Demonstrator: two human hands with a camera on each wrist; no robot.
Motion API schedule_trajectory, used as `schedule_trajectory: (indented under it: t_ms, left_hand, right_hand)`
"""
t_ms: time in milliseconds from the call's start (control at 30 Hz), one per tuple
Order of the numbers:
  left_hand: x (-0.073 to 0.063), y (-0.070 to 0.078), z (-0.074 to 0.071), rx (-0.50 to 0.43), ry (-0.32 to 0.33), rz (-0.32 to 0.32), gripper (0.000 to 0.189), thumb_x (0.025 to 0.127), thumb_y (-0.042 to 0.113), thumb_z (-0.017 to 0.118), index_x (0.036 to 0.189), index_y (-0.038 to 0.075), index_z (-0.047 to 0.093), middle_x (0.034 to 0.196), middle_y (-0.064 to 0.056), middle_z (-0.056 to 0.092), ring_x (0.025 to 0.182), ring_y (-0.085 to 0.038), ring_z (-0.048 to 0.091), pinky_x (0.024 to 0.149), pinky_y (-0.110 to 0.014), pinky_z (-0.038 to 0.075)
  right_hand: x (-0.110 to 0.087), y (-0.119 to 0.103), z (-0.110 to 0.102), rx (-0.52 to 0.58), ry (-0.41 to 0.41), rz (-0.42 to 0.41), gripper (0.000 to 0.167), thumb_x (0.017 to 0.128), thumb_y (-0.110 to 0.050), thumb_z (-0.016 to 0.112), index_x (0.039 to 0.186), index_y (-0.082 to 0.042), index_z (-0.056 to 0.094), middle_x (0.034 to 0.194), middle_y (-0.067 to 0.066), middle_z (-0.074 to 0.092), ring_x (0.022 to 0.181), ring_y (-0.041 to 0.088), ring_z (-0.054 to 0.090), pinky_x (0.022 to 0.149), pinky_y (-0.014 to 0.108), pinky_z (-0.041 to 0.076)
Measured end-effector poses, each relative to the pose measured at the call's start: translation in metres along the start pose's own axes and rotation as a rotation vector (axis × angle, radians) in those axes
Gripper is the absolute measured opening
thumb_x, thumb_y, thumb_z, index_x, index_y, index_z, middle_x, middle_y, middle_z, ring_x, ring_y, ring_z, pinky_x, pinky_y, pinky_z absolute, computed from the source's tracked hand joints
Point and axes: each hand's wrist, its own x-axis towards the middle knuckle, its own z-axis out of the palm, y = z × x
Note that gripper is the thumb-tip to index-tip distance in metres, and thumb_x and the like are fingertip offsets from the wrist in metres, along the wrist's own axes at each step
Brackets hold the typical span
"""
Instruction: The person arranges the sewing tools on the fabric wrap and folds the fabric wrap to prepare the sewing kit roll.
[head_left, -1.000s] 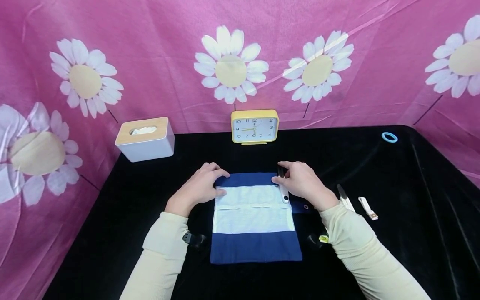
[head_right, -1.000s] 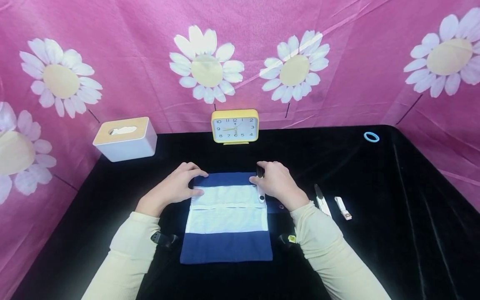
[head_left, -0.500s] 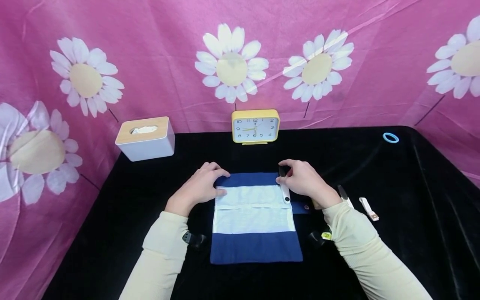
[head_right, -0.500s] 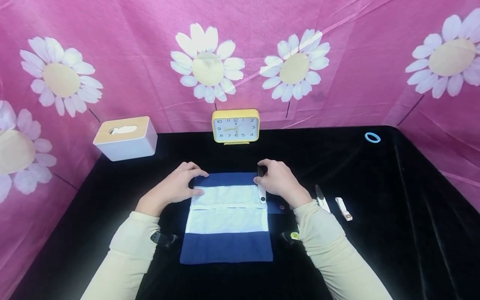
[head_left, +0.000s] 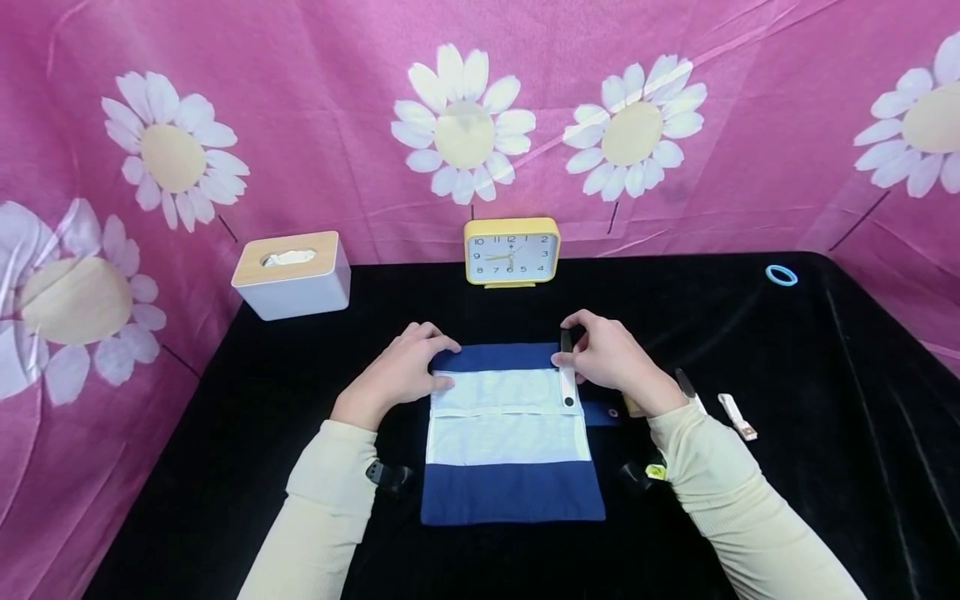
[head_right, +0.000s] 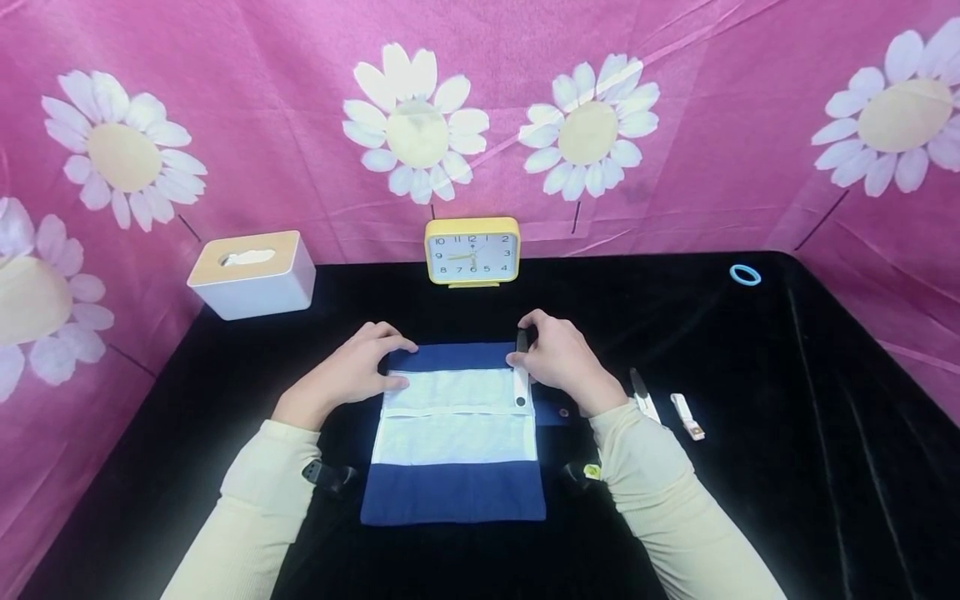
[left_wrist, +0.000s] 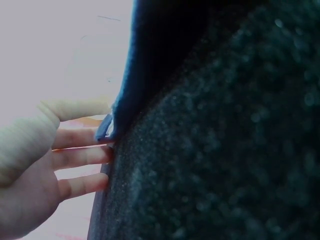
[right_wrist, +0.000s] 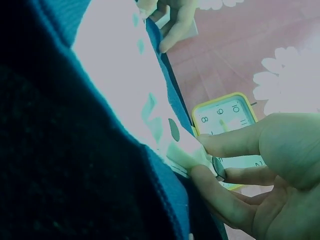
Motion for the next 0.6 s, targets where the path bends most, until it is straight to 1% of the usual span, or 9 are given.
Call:
schedule_trajectory:
  t_ms: [267, 467, 600]
  left_hand:
    - [0.0001, -0.0027, 0.0033, 0.009, 0.009, 0.01, 0.044, 0.089, 0.022, 0.077, 0.131, 0.014, 0.066, 0.133, -0.009, 0.057, 0.122, -0.027, 0.047, 0.106, -0.048, 0.044]
    - [0.0008, -0.0035, 0.0036, 0.003, 0.012, 0.011, 0.044, 0.089, 0.023, 0.077, 0.131, 0.015, 0.067, 0.133, -0.009, 0.057, 0.122, -0.027, 0.047, 0.106, -0.048, 0.044]
    - [0.0012, -0.0027, 0.0049, 0.0, 0.014, 0.002, 0.044, 0.089, 0.023, 0.078, 0.131, 0.015, 0.067, 0.133, -0.009, 0.058, 0.123, -0.027, 0.047, 0.107, -0.048, 0.043]
  right_hand:
    - [-0.001, 0.0021, 0.0021, -0.029, -0.023, -0.018, 0.053, 0.089, -0.022, 0.076, 0.134, -0.002, 0.055, 0.088, 0.012, 0.065, 0.061, 0.012, 0.066, 0.07, 0.033, 0.051]
    - [-0.0034, 0.0002, 0.0009, -0.013, -0.05, -0.023, 0.053, 0.088, -0.019, 0.077, 0.132, 0.0, 0.057, 0.089, 0.014, 0.064, 0.06, 0.011, 0.068, 0.068, 0.03, 0.055]
    - [-0.0052, 0.0, 0.0003, -0.026, -0.063, -0.025, 0.053, 0.087, -0.02, 0.079, 0.131, 0.0, 0.059, 0.088, 0.012, 0.063, 0.06, 0.01, 0.067, 0.067, 0.029, 0.054]
